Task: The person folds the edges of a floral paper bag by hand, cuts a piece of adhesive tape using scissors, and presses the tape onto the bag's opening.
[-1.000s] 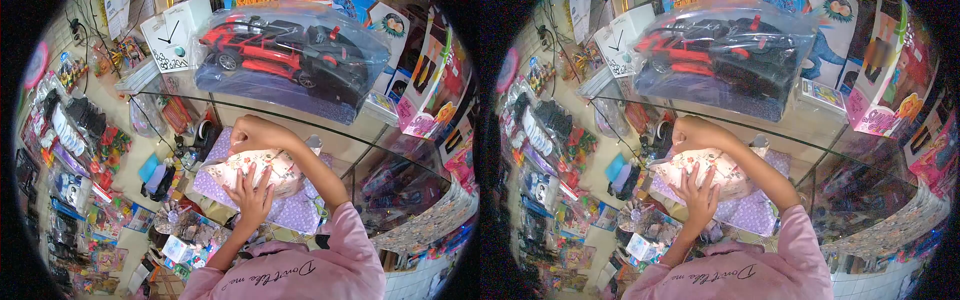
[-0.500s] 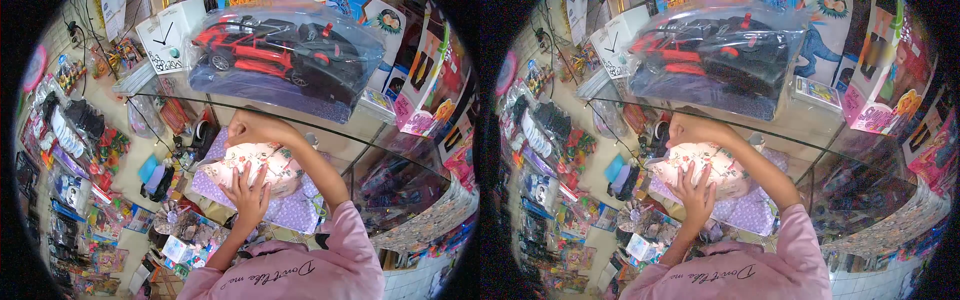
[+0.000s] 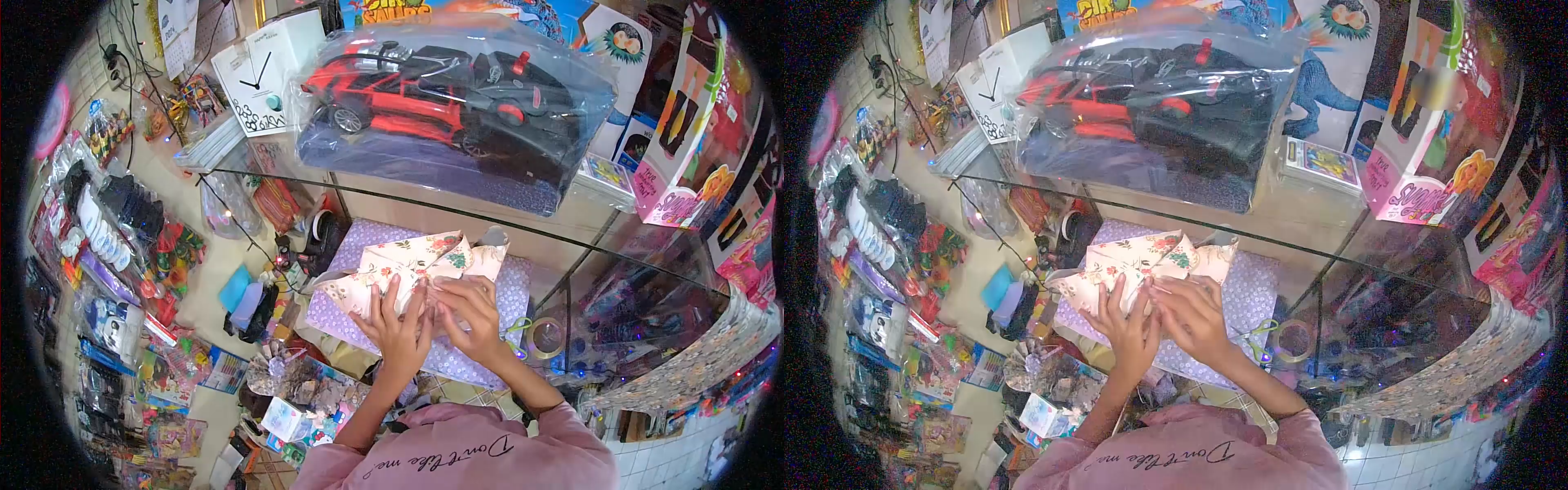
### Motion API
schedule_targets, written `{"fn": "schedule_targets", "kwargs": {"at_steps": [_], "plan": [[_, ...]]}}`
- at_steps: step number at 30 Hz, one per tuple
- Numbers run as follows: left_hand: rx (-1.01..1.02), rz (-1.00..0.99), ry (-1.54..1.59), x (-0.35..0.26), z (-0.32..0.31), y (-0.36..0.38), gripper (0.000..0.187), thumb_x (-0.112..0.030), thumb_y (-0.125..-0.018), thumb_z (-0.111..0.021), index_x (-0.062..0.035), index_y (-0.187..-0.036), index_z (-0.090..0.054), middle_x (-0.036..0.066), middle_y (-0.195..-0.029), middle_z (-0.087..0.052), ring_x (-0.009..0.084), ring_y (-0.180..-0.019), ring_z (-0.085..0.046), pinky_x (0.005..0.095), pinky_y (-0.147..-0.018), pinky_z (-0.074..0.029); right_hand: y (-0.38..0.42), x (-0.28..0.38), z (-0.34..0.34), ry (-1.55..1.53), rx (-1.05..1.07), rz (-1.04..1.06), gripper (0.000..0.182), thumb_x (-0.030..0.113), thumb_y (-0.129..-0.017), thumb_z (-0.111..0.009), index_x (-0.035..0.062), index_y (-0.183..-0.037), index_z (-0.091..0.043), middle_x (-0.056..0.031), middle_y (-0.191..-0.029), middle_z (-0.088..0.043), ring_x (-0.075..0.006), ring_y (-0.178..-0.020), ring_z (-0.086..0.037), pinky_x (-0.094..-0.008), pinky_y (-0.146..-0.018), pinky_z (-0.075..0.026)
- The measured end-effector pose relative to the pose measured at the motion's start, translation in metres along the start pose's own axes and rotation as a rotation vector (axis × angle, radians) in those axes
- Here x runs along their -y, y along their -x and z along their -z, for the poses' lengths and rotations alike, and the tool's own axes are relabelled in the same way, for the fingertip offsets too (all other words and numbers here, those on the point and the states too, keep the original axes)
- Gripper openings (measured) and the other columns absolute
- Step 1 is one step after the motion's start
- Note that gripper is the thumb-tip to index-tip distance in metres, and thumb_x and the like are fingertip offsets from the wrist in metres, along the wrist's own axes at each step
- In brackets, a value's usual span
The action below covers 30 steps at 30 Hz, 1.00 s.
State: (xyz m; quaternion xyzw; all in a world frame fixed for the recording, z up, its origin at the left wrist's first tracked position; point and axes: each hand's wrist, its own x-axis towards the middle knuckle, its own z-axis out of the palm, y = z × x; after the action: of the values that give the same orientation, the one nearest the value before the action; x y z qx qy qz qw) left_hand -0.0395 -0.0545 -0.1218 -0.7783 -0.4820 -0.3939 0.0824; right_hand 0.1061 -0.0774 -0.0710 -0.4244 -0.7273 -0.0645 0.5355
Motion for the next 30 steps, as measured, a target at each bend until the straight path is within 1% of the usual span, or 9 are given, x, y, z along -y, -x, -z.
{"fn": "schedule_targets", "kwargs": {"at_steps": [4, 7, 10, 16, 18, 22, 25, 28, 30], "plan": [[-0.023, 0.009, 0.032, -0.004, 0.003, -0.003, 0.043, -0.029, -0.091, -0.055, -0.0214, -0.133, -0.054, 0.013, -0.146, -0.033, 0.0370, -0.140, -0.014, 0.0635, -0.106, 0.012, 0.006, -0.008, -0.003, 0.024, 0.011, -0.017, 0.033, 0.005, -0.079, -0.064, 0.0069, -0.112, -0.066, -0.0084, -0.116, -0.064, -0.0212, -0.106, -0.061, -0.0421, -0.098, -0.035], [-0.010, 0.017, 0.038, -0.004, 0.004, -0.002, 0.042, -0.030, -0.091, -0.056, -0.0216, -0.132, -0.055, 0.013, -0.146, -0.033, 0.0370, -0.140, -0.014, 0.0640, -0.106, 0.011, 0.006, -0.010, -0.003, 0.018, 0.031, -0.042, 0.034, 0.003, -0.079, -0.063, 0.0073, -0.112, -0.066, -0.0085, -0.117, -0.064, -0.0202, -0.107, -0.061, -0.0428, -0.100, -0.034], [-0.031, 0.038, 0.034, -0.003, 0.002, 0.000, 0.040, -0.033, -0.091, -0.055, -0.0304, -0.131, -0.057, 0.010, -0.146, -0.035, 0.0334, -0.139, -0.020, 0.0608, -0.108, 0.010, 0.004, -0.009, -0.001, 0.025, 0.053, -0.054, 0.035, 0.001, -0.078, -0.061, 0.0078, -0.112, -0.066, -0.0085, -0.117, -0.065, -0.0194, -0.108, -0.061, -0.0436, -0.101, -0.033], [-0.029, 0.019, 0.062, -0.001, 0.001, 0.003, 0.038, -0.034, -0.092, -0.054, -0.0341, -0.130, -0.057, 0.010, -0.147, -0.033, 0.0344, -0.140, -0.017, 0.0623, -0.107, 0.010, 0.000, -0.007, 0.005, 0.022, 0.087, -0.061, 0.034, 0.000, -0.078, -0.060, 0.0086, -0.110, -0.066, -0.0072, -0.114, -0.066, -0.0186, -0.108, -0.062, -0.0439, -0.102, -0.031], [0.018, 0.039, 0.045, -0.003, 0.004, 0.001, 0.038, -0.034, -0.093, -0.053, -0.0347, -0.131, -0.056, 0.010, -0.147, -0.033, 0.0349, -0.140, -0.016, 0.0632, -0.106, 0.010, -0.003, -0.007, 0.009, 0.015, 0.101, -0.067, 0.032, 0.000, -0.078, -0.060, 0.0087, -0.109, -0.067, -0.0068, -0.113, -0.066, -0.0183, -0.107, -0.062, -0.0437, -0.101, -0.031], [0.065, 0.076, 0.042, -0.008, 0.010, -0.004, 0.038, -0.034, -0.093, -0.052, -0.0351, -0.131, -0.056, 0.010, -0.148, -0.031, 0.0356, -0.140, -0.015, 0.0645, -0.106, 0.010, -0.012, -0.013, 0.032, 0.059, 0.079, 0.026, 0.028, 0.004, -0.080, -0.063, 0.0093, -0.107, -0.067, -0.0072, -0.107, -0.067, -0.0187, -0.101, -0.063, -0.0440, -0.102, -0.028], [0.052, 0.062, 0.036, -0.008, 0.010, -0.003, 0.038, -0.034, -0.093, -0.051, -0.0354, -0.131, -0.056, 0.010, -0.148, -0.031, 0.0352, -0.140, -0.015, 0.0654, -0.106, 0.009, -0.035, -0.022, 0.052, 0.153, 0.021, -0.095, 0.028, 0.008, -0.080, -0.066, 0.0065, -0.108, -0.067, -0.0079, -0.107, -0.067, -0.0200, -0.100, -0.063, -0.0410, -0.098, -0.035], [0.039, 0.044, 0.007, -0.008, 0.010, -0.002, 0.038, -0.034, -0.093, -0.052, -0.0358, -0.131, -0.055, 0.010, -0.148, -0.030, 0.0351, -0.140, -0.015, 0.0658, -0.106, 0.008, -0.060, -0.035, 0.057, -0.110, 0.125, -0.220, 0.032, 0.010, -0.078, -0.071, 0.0077, -0.110, -0.068, -0.0110, -0.105, -0.068, -0.0261, -0.100, -0.063, -0.0384, -0.099, -0.034], [0.032, 0.044, 0.011, -0.007, 0.008, 0.000, 0.039, -0.034, -0.093, -0.053, -0.0358, -0.132, -0.055, 0.010, -0.148, -0.030, 0.0351, -0.140, -0.015, 0.0659, -0.105, 0.008, -0.066, -0.051, 0.052, -0.208, 0.214, -0.248, 0.030, 0.011, -0.078, -0.072, 0.0065, -0.108, -0.069, -0.0105, -0.105, -0.068, -0.0226, -0.098, -0.063, -0.0347, -0.093, -0.040]]}}
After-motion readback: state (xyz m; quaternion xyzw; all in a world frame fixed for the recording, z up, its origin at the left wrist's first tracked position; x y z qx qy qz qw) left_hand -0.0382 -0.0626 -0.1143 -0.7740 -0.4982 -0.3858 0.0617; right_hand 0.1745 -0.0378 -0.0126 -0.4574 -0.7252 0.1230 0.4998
